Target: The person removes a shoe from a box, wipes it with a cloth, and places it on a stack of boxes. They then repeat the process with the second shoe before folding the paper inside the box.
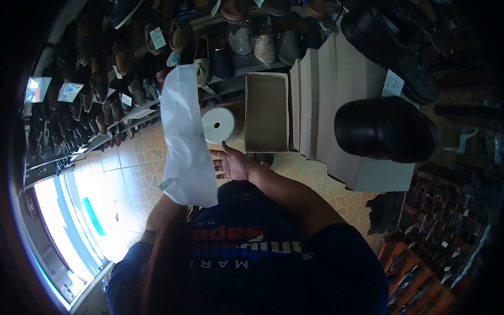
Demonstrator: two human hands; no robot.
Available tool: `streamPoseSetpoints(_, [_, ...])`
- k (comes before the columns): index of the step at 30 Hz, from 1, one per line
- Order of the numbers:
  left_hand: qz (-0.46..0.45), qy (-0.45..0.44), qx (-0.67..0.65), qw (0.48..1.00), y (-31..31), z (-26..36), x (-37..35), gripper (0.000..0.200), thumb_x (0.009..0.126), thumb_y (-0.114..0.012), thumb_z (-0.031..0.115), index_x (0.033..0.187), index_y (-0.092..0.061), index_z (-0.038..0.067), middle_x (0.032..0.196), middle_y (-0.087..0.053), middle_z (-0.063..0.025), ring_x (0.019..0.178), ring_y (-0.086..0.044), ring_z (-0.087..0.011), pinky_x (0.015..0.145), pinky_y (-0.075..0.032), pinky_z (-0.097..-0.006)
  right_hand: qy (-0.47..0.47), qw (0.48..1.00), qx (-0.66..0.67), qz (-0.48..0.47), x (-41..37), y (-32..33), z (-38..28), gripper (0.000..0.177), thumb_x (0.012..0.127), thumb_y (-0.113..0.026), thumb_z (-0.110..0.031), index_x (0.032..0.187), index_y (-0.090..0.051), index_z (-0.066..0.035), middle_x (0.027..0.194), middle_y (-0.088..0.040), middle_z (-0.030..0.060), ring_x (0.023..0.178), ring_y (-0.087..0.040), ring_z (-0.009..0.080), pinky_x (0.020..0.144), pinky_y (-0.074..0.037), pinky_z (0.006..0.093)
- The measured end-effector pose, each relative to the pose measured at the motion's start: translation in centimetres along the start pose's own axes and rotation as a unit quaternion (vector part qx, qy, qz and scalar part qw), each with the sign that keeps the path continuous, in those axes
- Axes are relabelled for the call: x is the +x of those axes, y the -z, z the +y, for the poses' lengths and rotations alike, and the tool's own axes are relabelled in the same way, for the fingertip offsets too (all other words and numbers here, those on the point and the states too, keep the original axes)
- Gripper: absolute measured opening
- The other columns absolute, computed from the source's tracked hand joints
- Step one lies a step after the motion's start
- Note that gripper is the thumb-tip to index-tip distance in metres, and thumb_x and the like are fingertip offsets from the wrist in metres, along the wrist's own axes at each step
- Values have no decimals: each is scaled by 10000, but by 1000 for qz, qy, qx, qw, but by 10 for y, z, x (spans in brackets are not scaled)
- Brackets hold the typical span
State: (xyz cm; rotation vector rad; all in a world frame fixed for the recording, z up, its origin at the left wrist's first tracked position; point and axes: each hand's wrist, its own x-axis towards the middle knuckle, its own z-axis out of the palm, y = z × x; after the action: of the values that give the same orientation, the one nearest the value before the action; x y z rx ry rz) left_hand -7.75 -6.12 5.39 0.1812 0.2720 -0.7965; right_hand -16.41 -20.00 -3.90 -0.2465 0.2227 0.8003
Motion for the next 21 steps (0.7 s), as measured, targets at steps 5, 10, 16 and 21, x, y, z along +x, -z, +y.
streamPoseSetpoints(5, [-33, -15, 4, 999, -5, -9, 27, 573, 686, -564, 294, 1185, -501, 19, 1083, -598, -159, 920, -598, -317, 852, -487, -442, 99, 990, -102, 21, -5, -26, -30, 794, 858, -370, -649, 1450, -144, -171, 1462, -261, 90, 1304, -300, 273, 1054, -191, 504])
streamPoseSetpoints(10, [25, 32, 57, 998, -43, -22, 22, 534, 696, -590, 255, 1163, -514, 8, 1033, -609, -157, 870, -607, -309, 807, -510, -421, 109, 982, -81, 135, -27, 4, -52, 884, 819, -395, -690, 1458, -63, -176, 1484, -183, 137, 1304, -291, 303, 1045, -220, 503])
streamPoseSetpoints(16, [33, 121, -33, 992, -26, -76, 51, 520, 685, -591, 211, 1155, -513, 4, 1030, -609, -149, 889, -604, -294, 816, -505, -412, 159, 985, 68, 23, 3, 4, -43, 704, 868, -446, -560, 1374, -286, -98, 1360, -384, 157, 1202, -426, 292, 987, -331, 432])
streamPoseSetpoints(21, [65, 156, -32, 985, -9, -60, 65, 511, 675, -592, 173, 1149, -512, 1, 1027, -608, -142, 905, -602, -281, 824, -501, -405, 222, 971, 85, 4, 22, -17, -62, 639, 875, -462, -515, 1323, -359, -71, 1303, -444, 161, 1160, -466, 289, 955, -366, 413])
